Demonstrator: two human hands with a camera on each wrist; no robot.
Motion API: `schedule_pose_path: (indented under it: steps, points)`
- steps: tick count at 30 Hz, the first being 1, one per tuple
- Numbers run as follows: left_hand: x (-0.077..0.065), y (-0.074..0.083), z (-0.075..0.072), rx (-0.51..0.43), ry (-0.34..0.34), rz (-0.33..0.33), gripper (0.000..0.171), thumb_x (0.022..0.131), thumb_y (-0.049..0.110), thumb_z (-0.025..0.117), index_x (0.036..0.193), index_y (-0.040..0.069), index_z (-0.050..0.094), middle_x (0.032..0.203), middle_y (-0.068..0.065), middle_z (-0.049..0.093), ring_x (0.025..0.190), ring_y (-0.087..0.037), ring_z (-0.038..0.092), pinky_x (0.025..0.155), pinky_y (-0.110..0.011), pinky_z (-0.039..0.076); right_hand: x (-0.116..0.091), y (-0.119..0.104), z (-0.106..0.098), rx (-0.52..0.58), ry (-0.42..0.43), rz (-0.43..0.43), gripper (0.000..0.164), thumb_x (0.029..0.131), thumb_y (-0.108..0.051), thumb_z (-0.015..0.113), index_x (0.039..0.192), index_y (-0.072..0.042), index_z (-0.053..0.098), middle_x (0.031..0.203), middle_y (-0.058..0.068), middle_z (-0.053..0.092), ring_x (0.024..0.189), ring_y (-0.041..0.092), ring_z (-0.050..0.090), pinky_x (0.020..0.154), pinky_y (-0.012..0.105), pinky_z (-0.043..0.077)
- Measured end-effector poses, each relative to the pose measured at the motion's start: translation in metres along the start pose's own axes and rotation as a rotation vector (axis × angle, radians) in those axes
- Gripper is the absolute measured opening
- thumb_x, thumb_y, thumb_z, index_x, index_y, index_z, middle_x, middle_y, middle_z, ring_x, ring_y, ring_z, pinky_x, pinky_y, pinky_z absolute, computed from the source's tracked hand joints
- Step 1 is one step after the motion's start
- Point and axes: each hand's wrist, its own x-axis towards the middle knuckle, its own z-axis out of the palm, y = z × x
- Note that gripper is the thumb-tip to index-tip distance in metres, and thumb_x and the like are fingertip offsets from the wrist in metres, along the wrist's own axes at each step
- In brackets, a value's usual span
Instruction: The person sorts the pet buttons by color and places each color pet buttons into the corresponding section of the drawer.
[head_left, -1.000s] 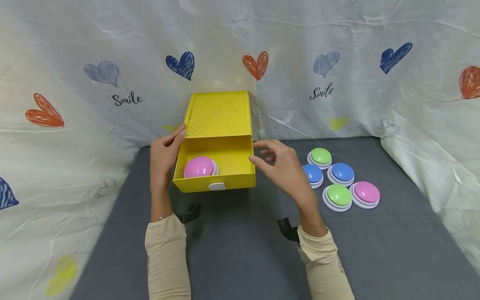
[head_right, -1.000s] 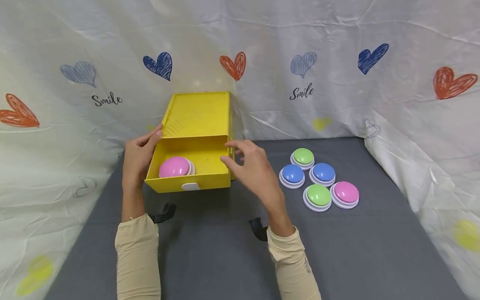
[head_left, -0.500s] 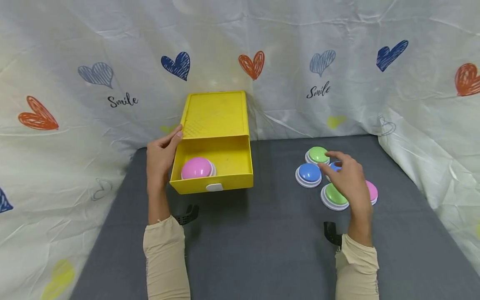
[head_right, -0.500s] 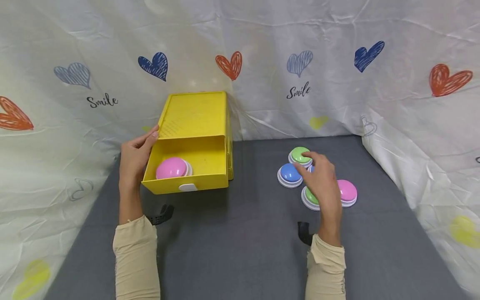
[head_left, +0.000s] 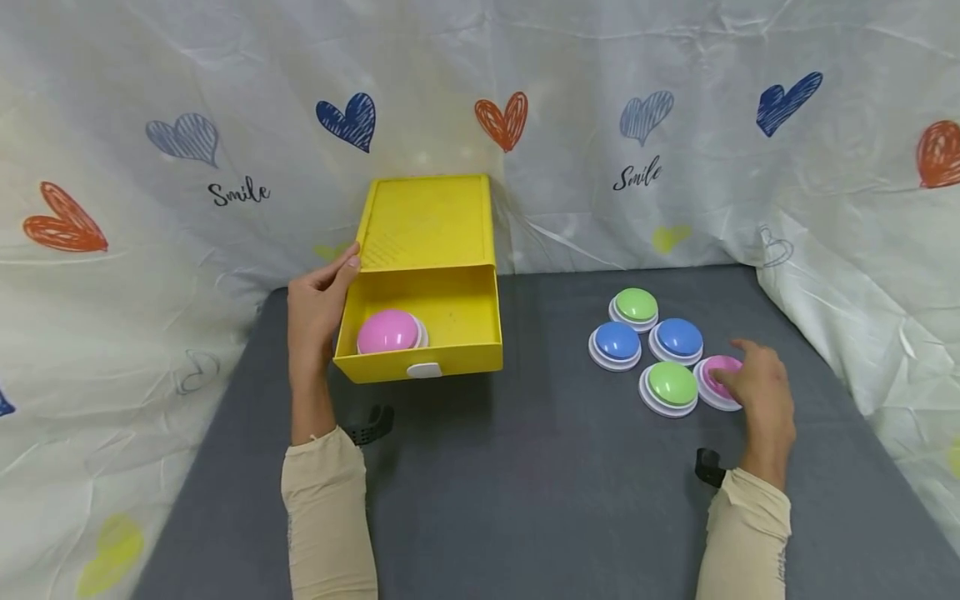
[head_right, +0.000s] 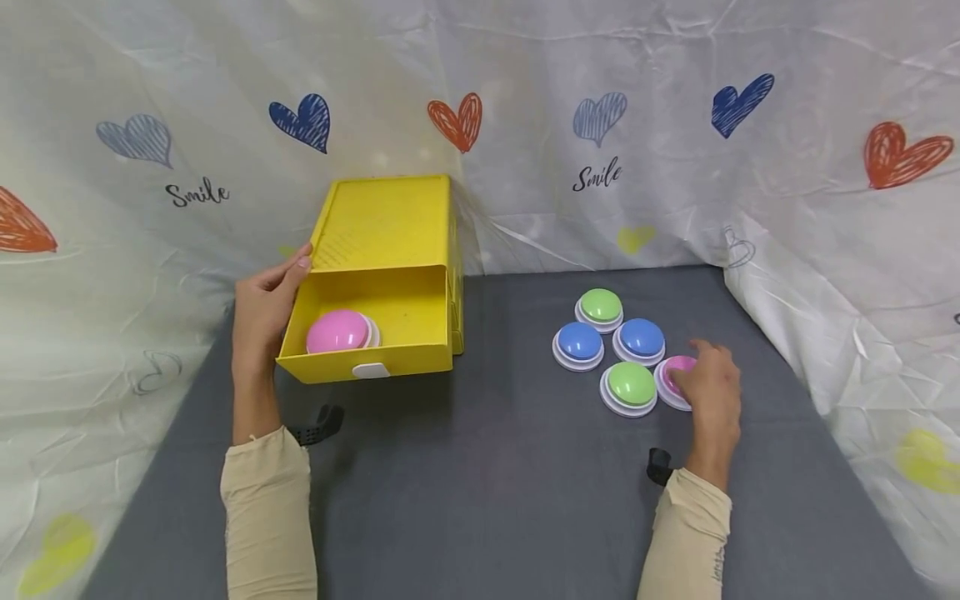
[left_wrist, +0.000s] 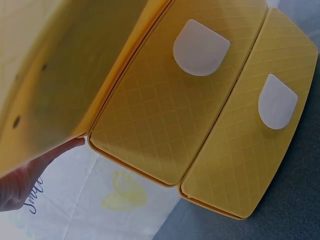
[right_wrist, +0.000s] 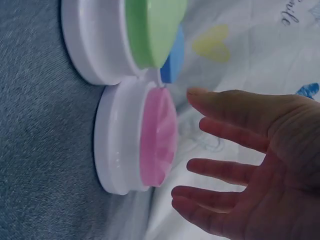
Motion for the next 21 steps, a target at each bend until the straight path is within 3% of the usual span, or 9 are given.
schedule_pose_path:
  steps: [9,14,21]
  points:
    - [0.003,-0.001,0.0,-0.079,-0.007,-0.001,0.042,0.084,0.033,0.066,0.122,0.014,0.06,0.124,0.002,0.058,0.12,-0.015,0.049,0.101,-0.032,0.04,0.003,0.006,0.009,0.016,-0.023,0.016,0.065,0.078,-0.02,0.069,0.131,0.006,0.042,0.125,0.034,0.041,0.107,0.046,0.041,0.083,0.058,0.04]
    - [0.002,-0.001,0.0,-0.064,-0.018,0.006,0.043,0.085,0.034,0.065,0.123,0.014,0.059,0.125,0.002,0.057,0.121,-0.014,0.048,0.102,-0.033,0.039,0.005,0.007,0.012,-0.001,-0.044,0.045,0.062,0.078,-0.019,0.069,0.128,0.006,0.044,0.122,0.033,0.043,0.103,0.043,0.043,0.081,0.056,0.042]
    - [0.001,0.001,0.002,-0.057,-0.012,0.003,0.042,0.086,0.034,0.064,0.123,0.014,0.059,0.125,0.002,0.057,0.122,-0.014,0.046,0.104,-0.034,0.036,0.002,0.01,0.012,0.02,0.011,0.03,0.059,0.075,-0.019,0.072,0.123,0.007,0.051,0.116,0.031,0.05,0.098,0.041,0.048,0.075,0.051,0.044]
